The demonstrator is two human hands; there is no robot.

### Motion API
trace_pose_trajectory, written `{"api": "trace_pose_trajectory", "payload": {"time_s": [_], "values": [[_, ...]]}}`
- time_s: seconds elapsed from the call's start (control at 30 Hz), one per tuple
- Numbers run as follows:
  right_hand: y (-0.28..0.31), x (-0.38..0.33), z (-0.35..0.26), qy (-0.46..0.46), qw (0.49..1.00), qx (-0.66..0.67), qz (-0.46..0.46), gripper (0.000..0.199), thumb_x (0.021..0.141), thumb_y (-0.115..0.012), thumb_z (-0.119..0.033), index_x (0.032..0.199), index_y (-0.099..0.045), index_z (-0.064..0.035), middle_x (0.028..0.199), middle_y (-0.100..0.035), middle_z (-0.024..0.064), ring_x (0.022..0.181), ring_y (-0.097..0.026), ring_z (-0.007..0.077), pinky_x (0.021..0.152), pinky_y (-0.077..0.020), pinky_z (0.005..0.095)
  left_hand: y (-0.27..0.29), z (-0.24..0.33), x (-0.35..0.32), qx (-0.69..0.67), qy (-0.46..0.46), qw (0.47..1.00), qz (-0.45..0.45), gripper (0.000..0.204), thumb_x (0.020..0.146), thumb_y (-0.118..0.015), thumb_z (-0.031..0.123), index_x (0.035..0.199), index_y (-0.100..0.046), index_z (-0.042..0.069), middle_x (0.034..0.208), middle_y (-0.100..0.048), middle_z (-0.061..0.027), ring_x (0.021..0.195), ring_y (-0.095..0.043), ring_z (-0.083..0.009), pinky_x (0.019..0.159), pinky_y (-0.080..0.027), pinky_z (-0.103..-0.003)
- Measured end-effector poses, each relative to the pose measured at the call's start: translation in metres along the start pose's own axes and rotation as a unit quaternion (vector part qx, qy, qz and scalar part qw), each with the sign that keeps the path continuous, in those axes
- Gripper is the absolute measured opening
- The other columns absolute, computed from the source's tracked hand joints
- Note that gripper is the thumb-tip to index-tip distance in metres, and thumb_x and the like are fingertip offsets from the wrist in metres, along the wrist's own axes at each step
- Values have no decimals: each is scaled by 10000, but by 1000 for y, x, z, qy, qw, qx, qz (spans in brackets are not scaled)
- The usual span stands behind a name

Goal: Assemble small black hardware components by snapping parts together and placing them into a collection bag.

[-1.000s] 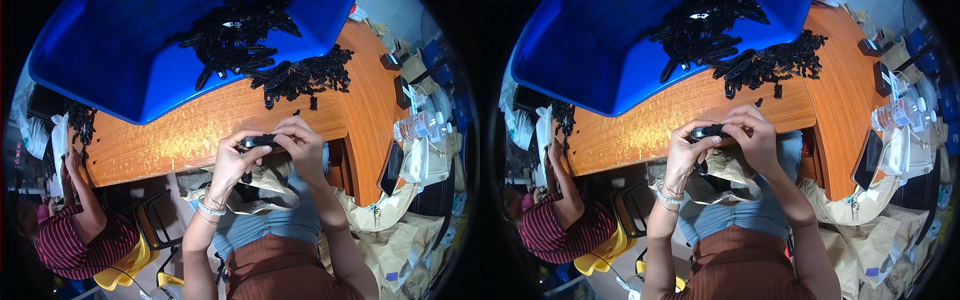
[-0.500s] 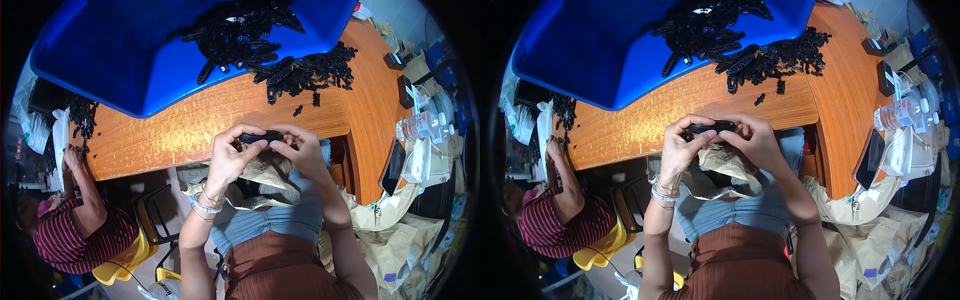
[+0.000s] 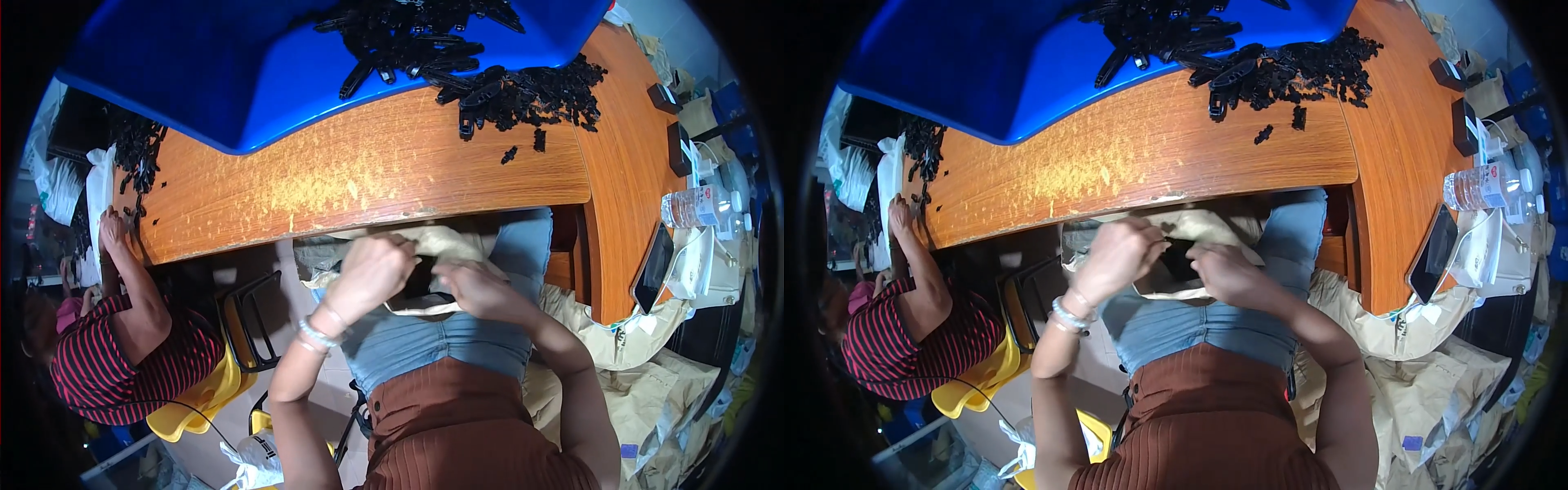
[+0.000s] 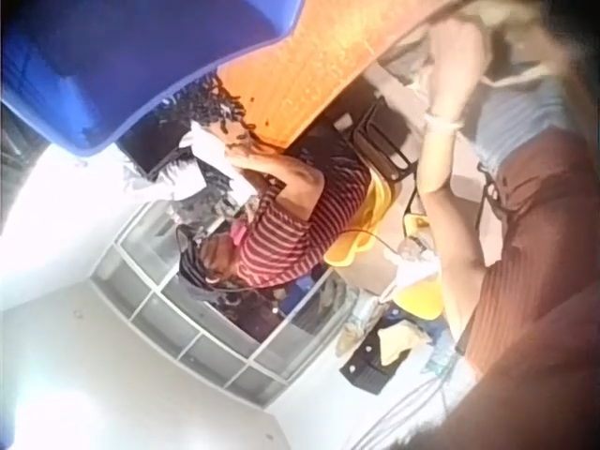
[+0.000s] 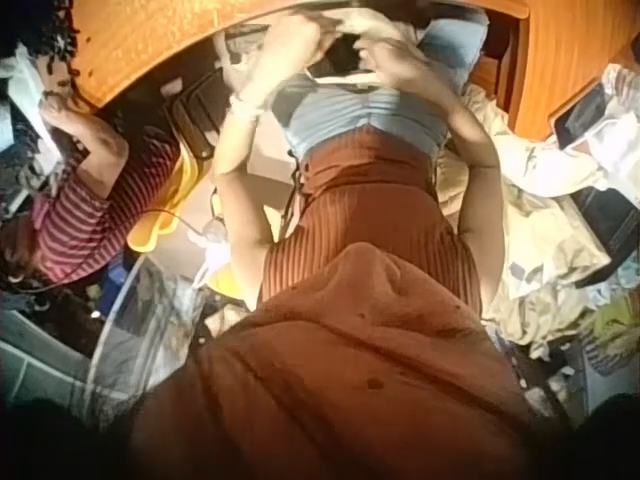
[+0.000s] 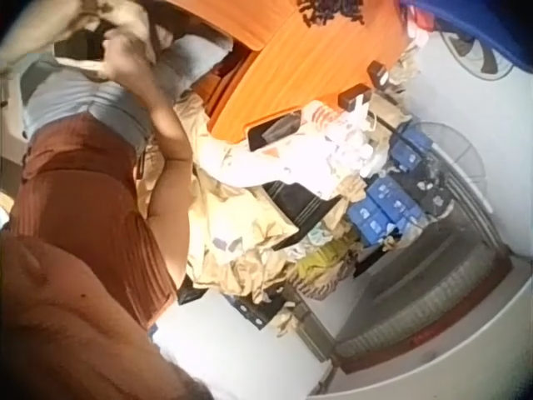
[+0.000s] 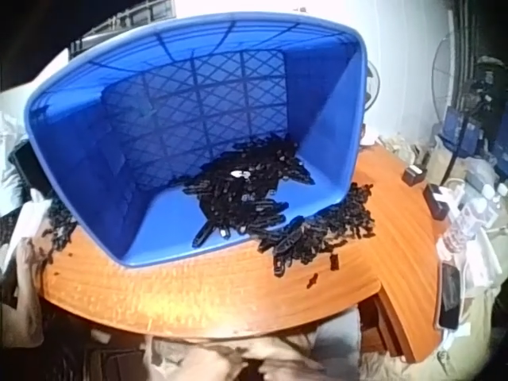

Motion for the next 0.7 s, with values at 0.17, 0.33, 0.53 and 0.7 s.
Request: {"api": "trace_pose_trajectory", "payload": {"time_s": [0.17,0.33,0.53,0.7], "values": [[4,-3,11,-63,994,-39,79,541,837,-534,-77,1330,-330,13,1321,-397,229,1244,-372,353,1022,-315,402,-60,9,-5,-20,-74,993,-91,140,711,-675,161,774,-646,39,747,-619,-111,776,-565,-274,635,-481,-375],[4,-3,16,-64,991,-69,92,572,832,-547,-67,1348,-309,6,1317,-407,231,1236,-384,357,1025,-310,401,-61,27,-17,-127,-148,980,-40,201,787,-648,202,823,-638,4,794,-624,-135,796,-562,-279,733,-480,-379],[19,-10,25,-148,985,-2,93,656,824,-561,-51,1392,-235,-5,1315,-413,249,1222,-403,372,1023,-317,403,-9,-17,-72,-226,2,974,-34,359,748,-697,328,827,-647,-19,846,-654,-146,848,-619,-283,811,-472,-402],[15,-12,32,-150,983,-22,103,684,828,-572,-63,1402,-206,5,1306,-413,277,1229,-401,379,1015,-332,397,-29,-69,-105,-30,114,989,-94,258,680,-646,68,934,-658,25,822,-652,-174,778,-631,-323,687,-516,-376]]}}
Point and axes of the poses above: each hand's wrist, its own x-axis towards the middle knuckle, its own y-axis out of the back of the hand, z = x × y, the point moved 8 cm from there along x, towards the middle knuckle
